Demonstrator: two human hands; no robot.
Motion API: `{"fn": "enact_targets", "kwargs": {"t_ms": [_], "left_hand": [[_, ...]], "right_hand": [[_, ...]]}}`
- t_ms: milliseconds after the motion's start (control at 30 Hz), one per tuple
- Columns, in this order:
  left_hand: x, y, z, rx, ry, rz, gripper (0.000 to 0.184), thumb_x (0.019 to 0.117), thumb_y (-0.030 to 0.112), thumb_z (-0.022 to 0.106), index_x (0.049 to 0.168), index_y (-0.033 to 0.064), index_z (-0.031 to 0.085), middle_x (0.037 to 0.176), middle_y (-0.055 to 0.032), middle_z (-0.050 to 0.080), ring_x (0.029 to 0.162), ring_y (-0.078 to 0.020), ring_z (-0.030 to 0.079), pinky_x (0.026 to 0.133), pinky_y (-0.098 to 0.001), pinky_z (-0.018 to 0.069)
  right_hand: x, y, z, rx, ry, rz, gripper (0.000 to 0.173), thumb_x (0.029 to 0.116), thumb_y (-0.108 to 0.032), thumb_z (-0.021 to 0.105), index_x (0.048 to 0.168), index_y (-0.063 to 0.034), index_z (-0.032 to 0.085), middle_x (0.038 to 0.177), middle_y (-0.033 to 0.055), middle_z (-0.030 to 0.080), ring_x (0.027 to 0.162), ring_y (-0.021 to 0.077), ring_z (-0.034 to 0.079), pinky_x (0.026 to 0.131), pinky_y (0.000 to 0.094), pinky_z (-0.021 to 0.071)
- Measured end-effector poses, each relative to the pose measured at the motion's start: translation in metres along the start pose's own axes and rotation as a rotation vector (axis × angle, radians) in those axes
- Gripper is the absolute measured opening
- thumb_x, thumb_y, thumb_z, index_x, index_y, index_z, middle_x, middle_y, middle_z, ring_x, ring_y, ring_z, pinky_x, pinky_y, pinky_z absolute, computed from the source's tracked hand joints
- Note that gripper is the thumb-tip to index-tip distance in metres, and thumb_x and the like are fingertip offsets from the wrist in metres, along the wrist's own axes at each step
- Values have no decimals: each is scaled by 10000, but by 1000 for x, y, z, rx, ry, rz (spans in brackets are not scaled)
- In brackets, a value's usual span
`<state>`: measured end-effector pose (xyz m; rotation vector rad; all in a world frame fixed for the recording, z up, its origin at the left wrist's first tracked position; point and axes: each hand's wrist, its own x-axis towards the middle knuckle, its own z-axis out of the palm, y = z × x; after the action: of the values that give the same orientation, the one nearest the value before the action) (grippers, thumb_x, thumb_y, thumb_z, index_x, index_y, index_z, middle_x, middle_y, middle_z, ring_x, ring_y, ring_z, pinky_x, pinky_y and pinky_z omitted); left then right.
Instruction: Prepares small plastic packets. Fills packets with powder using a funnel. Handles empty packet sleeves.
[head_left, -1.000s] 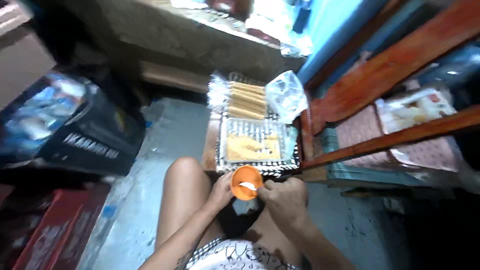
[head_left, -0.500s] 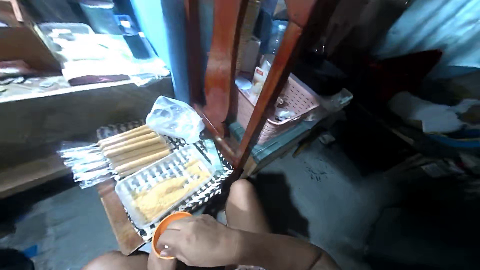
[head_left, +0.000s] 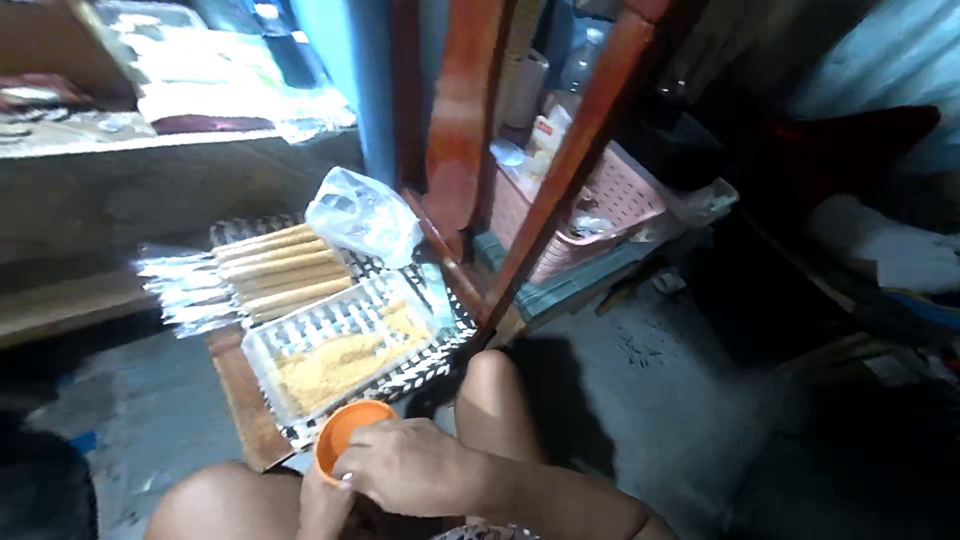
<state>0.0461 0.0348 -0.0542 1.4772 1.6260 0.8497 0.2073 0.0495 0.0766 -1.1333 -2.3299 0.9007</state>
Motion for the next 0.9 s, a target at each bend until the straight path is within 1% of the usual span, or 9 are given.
{"fn": "enact_targets", "kwargs": {"t_ms": [100,233,300,333,400,467,533,800,900], "left_hand": [[7,-7,5,-49,39,122,476,864,139,660,1206,-185,590,1118,-306,676,1056,-312,676,977,-460,512],[12,-2,3,-126,32,199,395,887,76,674,1212,-146,639,1193,-281,681,1155,-321,661,1053,-457,482],[15,-6,3,-146,24,234,333,895,59,659,1166,-134,673,1186,-281,682,1165,-348,652,1057,-474,475],[16,-8,3,-154,22,244,312,899,62,655,1148,-124,684,1173,-273,685,1158,-351,651,1052,-478,476],[18,-10,4,-167,23,252,295,911,84,649,1132,-104,698,1155,-250,696,1150,-329,652,1047,-462,477],[19,-13,4,-177,2,249,271,923,94,650,1120,-82,711,1154,-228,698,1153,-307,650,1048,-450,478],[21,-16,6,-184,-24,251,256,930,97,658,1112,-72,720,1156,-217,696,1155,-297,646,1051,-439,477],[25,-23,7,-199,-35,296,242,934,144,670,1054,-50,749,1129,-201,707,1136,-293,653,1036,-457,483],[26,-25,9,-208,-53,289,235,937,144,670,1049,-45,752,1121,-202,705,1123,-291,654,1023,-457,488]], "right_hand": [[-3,1,-9,58,146,-14,175,964,-17,616,1038,60,754,1024,206,737,967,319,728,865,448,586],[-4,25,-32,185,447,-58,152,940,-27,616,983,79,717,935,132,744,772,79,696,724,223,578],[1,44,-45,143,567,27,165,939,-51,620,993,71,718,885,94,741,707,20,665,677,191,567],[5,53,-52,80,604,100,176,942,-60,618,1018,55,728,887,98,743,698,45,666,671,224,570],[18,70,-64,-76,573,226,196,977,-83,619,1095,11,745,998,137,744,821,170,703,774,356,583],[38,87,-68,-241,447,274,212,1005,-75,619,1160,-3,744,1125,189,725,1037,323,703,936,514,550],[62,99,-66,-381,310,282,212,1010,-60,618,1176,-15,741,1172,214,707,1110,398,675,969,588,518],[104,131,-42,-639,148,170,174,1005,-67,618,1052,56,731,1067,263,701,1038,448,684,858,604,552],[98,125,-41,-638,134,241,199,1019,-88,600,1054,65,723,1094,268,697,1059,452,678,861,606,549]]}}
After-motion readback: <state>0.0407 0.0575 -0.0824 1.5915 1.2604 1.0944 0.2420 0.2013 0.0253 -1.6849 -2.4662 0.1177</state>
